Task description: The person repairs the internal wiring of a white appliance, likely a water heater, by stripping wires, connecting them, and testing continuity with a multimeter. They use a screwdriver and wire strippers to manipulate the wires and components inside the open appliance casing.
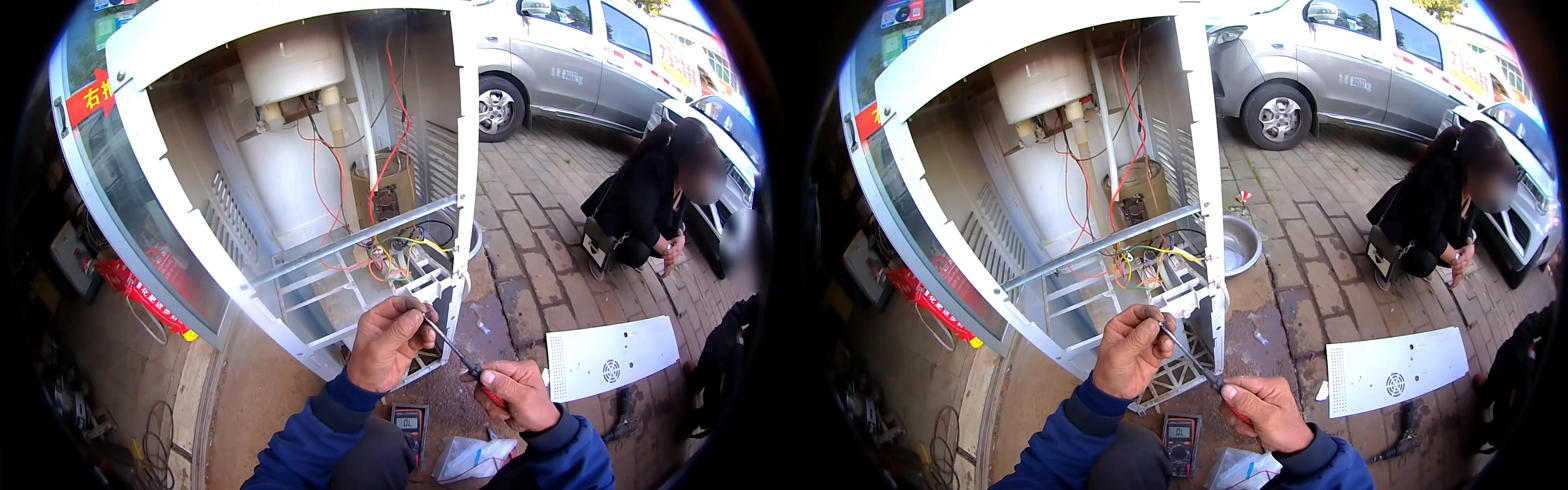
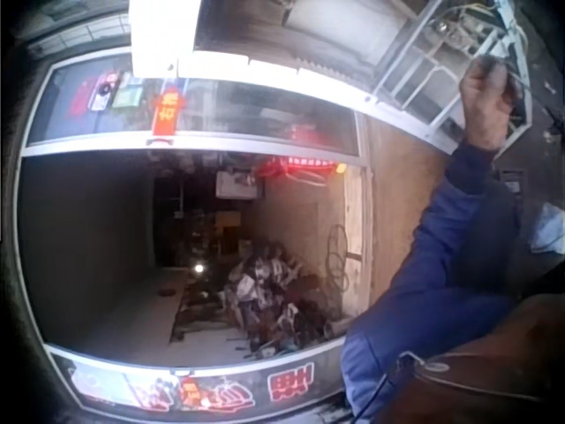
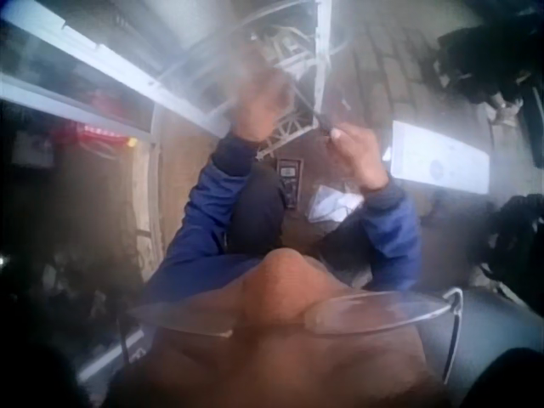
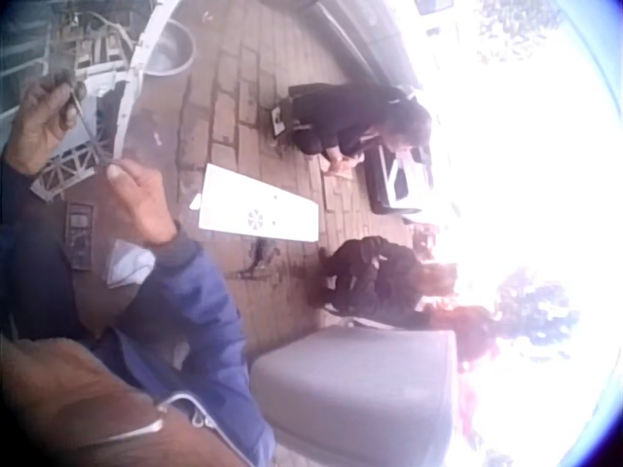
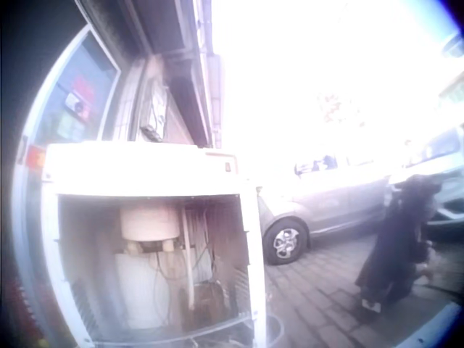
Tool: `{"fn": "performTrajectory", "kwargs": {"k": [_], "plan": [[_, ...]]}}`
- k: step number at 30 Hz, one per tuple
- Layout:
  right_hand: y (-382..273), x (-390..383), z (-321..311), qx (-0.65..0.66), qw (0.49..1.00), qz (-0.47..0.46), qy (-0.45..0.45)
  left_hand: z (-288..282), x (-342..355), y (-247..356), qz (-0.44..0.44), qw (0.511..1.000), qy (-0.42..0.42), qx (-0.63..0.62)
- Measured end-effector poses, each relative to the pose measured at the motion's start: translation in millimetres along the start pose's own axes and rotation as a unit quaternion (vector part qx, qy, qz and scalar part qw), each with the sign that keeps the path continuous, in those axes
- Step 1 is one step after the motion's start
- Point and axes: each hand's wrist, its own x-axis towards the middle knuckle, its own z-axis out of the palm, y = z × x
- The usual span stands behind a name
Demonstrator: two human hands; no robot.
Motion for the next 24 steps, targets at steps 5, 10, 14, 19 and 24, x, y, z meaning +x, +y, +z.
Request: {"fn": "performTrajectory", "kwargs": {"k": [5,10,14,19,24], "plan": [[17,5,4,-0.352,0.884,-0.285,0.113,-1,2,-1,-0.022,0.999,0.021,-0.018],[11,4,22,-0.446,0.812,-0.331,0.177,-4,-1,2,-0.028,0.998,0.048,-0.031],[7,2,27,-0.471,0.798,-0.332,0.176,-5,-2,4,-0.022,0.998,0.057,-0.019],[9,-1,26,-0.029,0.995,-0.062,0.071,-6,-6,6,-0.001,0.999,0.043,0.013],[10,0,33,-0.208,0.951,-0.187,0.129,-1,-4,6,-0.010,0.998,0.053,0.020]]}}
